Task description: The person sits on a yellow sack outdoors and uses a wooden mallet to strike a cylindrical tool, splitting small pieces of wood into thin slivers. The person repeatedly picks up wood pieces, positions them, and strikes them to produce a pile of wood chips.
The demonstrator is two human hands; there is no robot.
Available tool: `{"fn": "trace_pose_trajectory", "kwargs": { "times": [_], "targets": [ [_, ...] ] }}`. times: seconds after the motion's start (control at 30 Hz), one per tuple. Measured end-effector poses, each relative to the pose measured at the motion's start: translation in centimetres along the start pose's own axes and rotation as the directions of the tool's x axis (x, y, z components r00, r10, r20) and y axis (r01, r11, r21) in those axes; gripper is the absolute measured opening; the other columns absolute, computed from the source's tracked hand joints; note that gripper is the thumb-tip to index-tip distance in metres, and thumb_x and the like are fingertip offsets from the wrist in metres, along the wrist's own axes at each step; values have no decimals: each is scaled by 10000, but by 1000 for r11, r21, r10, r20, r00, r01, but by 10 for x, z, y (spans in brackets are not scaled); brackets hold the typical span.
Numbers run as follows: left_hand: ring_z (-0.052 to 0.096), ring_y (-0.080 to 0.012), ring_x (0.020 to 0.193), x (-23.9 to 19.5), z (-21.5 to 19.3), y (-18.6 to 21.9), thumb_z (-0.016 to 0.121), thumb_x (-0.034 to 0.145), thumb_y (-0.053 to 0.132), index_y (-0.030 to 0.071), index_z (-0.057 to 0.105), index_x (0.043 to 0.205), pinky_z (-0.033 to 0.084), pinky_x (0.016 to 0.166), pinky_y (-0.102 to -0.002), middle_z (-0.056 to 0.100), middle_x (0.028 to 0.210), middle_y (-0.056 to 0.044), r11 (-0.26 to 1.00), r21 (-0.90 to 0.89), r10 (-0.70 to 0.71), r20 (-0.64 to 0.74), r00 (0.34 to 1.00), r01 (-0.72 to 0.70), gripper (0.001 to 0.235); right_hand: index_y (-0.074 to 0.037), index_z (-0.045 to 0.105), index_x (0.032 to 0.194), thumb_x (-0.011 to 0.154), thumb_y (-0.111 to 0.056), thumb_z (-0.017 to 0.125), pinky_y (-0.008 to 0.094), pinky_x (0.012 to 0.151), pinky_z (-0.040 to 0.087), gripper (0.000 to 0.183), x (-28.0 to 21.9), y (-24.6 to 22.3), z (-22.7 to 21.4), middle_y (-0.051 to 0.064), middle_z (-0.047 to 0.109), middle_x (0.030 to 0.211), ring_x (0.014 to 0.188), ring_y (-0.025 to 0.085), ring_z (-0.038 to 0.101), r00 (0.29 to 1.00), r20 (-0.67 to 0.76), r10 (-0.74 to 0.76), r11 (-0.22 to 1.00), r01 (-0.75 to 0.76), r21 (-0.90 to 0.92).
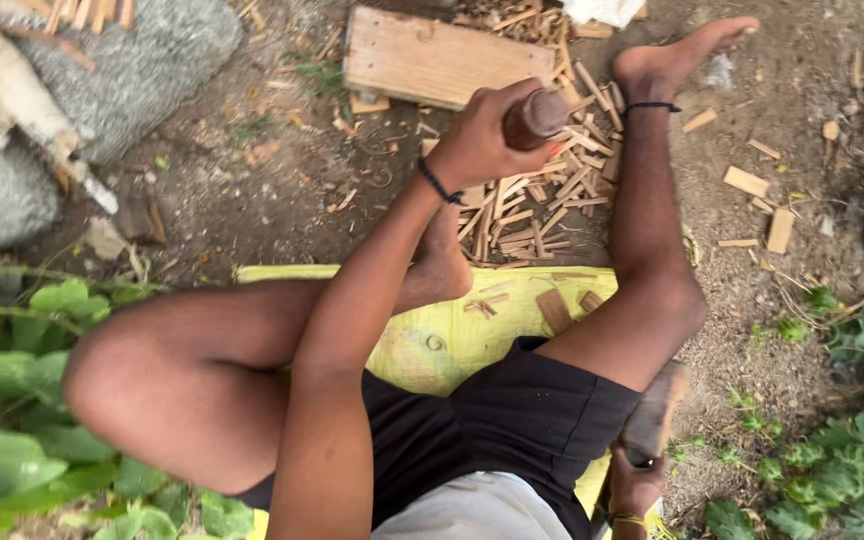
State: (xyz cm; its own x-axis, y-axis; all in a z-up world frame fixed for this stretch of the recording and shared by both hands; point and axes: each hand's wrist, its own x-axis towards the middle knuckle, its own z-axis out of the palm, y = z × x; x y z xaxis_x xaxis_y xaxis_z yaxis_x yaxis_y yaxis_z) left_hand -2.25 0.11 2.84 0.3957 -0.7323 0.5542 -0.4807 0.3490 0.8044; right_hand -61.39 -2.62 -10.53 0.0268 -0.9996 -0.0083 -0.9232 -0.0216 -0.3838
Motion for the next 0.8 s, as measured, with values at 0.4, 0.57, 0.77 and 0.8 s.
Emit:
{"fn": "trace_pose_trajectory", "kwargs": {
  "times": [0.4,0.57,0.77,0.8],
  "targets": [
    [801,-208,924,1,4,8,873,877,283,84,636,1102,658,873,-342,788,1009,-98,998,29,-57,-54,997,59,382,4,492,1346,965,-157,807,331,1031,600,520,128,-127,-103,105,590,1260,1066,170,636,805,-478,-350,491,593,639],
    [794,-218,948,-18,13,17,882,859,267,107,608,1094,650,855,-358,776,1017,-90,999,41,-17,-58,998,19,395,58,579,1139,913,-236,806,347,623,442,435,199,-169,-104,222,658,999,651,244,549,751,-521,-406,512,659,551],
    [790,-233,964,4,14,4,878,862,260,85,620,1170,647,903,-364,768,1073,-114,998,56,-23,-90,996,28,439,129,295,1469,985,-270,877,437,1147,561,856,199,-215,-71,275,483,1353,1271,360,573,9,-668,-744,307,893,-329],
    [788,-238,972,10,11,-1,876,882,266,80,625,1200,645,932,-370,764,1094,-124,997,61,-34,-100,994,40,446,133,319,1490,979,-298,898,451,1183,514,884,189,-225,-71,272,496,1393,1321,349,563,193,-675,-712,348,932,-100]
  ]
}}
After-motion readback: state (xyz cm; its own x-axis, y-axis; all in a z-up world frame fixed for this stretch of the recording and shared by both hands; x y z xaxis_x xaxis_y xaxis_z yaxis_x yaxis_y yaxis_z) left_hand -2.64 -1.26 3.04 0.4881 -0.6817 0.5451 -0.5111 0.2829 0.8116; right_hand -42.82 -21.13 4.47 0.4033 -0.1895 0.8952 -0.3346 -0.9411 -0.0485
